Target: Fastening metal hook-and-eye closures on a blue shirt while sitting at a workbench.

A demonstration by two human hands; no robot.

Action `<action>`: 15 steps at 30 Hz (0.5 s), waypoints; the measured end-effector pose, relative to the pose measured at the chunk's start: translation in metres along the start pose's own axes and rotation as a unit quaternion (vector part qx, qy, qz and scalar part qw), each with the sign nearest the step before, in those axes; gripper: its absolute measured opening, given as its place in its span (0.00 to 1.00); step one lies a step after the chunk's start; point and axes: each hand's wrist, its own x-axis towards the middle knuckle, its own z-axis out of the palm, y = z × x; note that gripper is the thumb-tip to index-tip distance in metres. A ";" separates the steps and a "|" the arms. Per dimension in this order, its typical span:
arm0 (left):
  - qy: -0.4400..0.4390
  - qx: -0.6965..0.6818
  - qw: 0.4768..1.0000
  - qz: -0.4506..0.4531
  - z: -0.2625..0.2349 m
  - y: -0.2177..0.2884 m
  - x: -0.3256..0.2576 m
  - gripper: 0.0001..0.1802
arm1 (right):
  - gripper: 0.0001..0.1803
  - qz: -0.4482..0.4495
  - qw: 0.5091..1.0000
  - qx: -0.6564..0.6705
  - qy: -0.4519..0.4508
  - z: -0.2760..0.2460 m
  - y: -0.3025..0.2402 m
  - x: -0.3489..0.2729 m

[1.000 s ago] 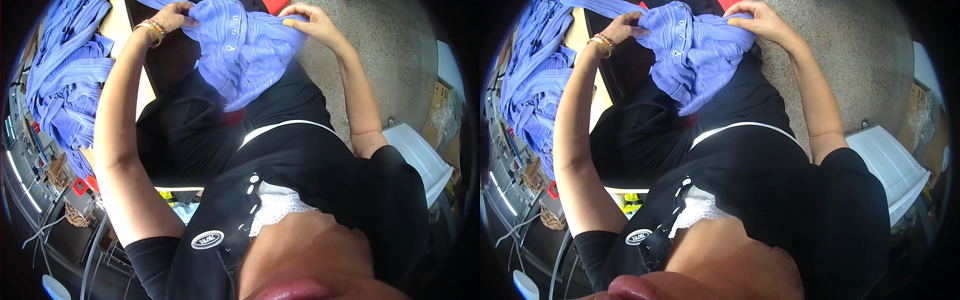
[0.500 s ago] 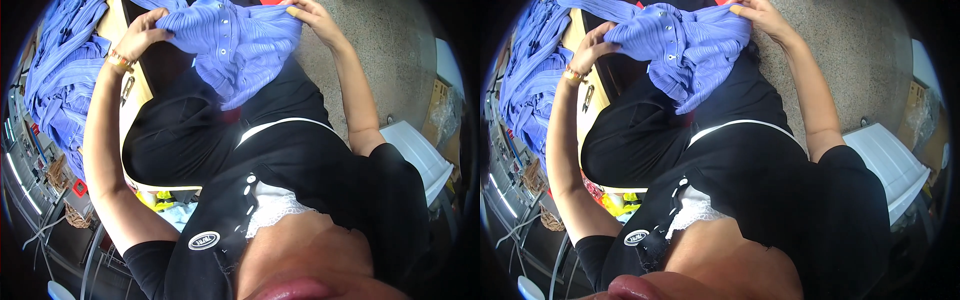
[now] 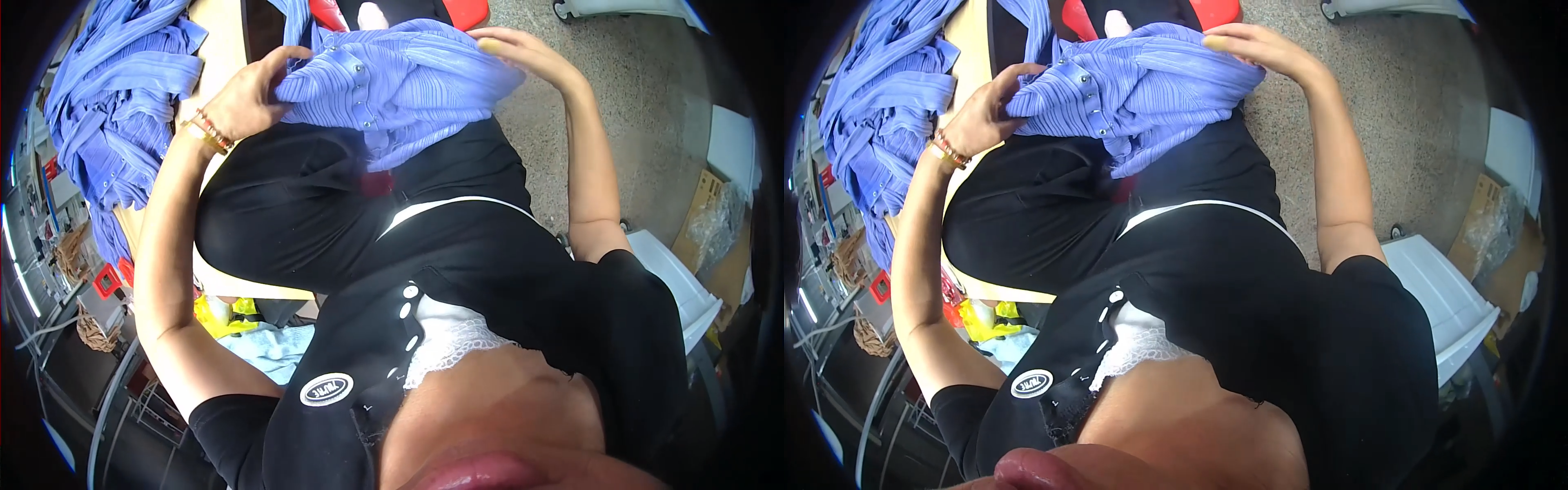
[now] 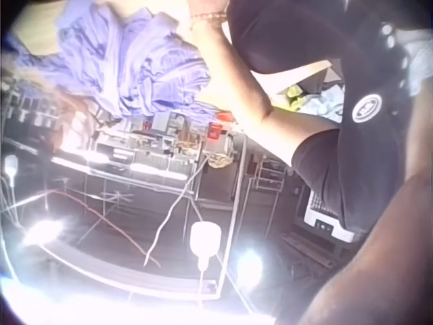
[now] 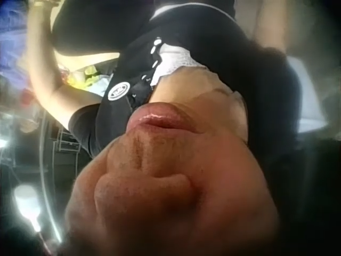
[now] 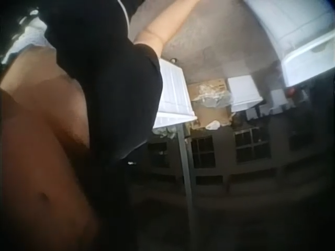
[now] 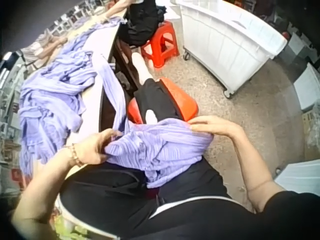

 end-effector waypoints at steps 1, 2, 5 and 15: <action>-0.034 0.025 0.998 -0.038 -0.002 -0.004 0.002 0.39 | 0.33 -0.007 0.978 -0.186 0.098 0.011 -0.020 0.000; -0.034 0.036 0.998 -0.034 -0.002 -0.011 0.003 0.40 | 0.32 -0.044 0.952 -0.272 0.135 0.014 -0.038 0.007; -0.060 -0.028 0.996 -0.052 0.003 -0.019 0.017 0.38 | 0.33 -0.159 0.937 -0.261 0.166 0.024 -0.058 0.039; 0.023 0.000 0.998 -0.052 0.015 -0.030 0.015 0.37 | 0.15 -0.277 0.954 0.092 0.066 0.051 -0.046 0.092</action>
